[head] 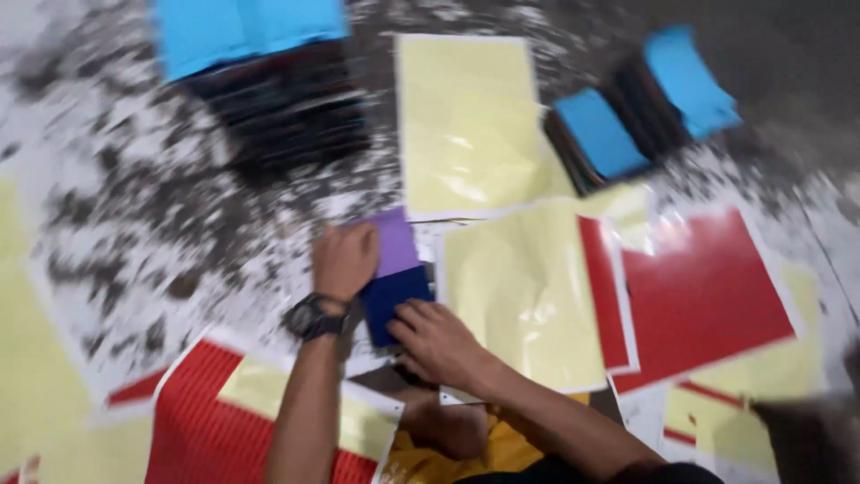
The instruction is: Applying adhesive labels to material swatches and assembling them into a sample book with a cover
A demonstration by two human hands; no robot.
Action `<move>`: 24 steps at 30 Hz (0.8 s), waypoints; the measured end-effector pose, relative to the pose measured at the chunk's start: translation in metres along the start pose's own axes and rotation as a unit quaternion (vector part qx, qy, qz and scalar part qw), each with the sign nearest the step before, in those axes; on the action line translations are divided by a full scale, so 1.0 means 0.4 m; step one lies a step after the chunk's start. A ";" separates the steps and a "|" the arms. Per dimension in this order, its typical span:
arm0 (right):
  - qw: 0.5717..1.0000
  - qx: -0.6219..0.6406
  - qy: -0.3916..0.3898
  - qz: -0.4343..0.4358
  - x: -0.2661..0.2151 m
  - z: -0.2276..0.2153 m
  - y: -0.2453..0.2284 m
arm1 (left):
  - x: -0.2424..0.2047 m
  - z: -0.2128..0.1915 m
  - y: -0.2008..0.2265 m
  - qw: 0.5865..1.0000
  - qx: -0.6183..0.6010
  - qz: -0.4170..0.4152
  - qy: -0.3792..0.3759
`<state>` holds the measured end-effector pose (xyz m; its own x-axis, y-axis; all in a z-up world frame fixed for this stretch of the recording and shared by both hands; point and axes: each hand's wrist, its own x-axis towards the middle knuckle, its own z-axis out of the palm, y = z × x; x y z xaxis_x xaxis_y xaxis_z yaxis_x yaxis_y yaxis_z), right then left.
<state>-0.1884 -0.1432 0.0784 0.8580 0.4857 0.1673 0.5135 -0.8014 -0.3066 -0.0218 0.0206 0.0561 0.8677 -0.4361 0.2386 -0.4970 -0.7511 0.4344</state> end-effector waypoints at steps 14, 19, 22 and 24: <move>0.740 0.202 0.363 0.528 -0.483 -0.230 0.135 | -0.107 0.127 0.652 0.942 -0.282 0.165 -0.076; 0.697 0.252 0.342 0.578 -0.588 -0.189 0.173 | -0.160 0.224 0.787 0.957 -0.105 0.183 -0.198; 0.706 0.278 0.327 0.564 -0.616 -0.152 0.189 | -0.200 0.258 0.721 0.957 -0.036 0.210 -0.195; 0.740 0.256 0.334 0.525 -0.609 -0.141 0.193 | -0.213 0.245 0.694 0.956 -0.027 0.201 -0.214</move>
<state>-0.3570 -0.3431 0.0671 0.6838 -0.7285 -0.0421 -0.3681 -0.2945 -0.8819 -0.2347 -0.1994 0.0712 0.5170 -0.8556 0.0242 -0.7783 -0.4582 0.4292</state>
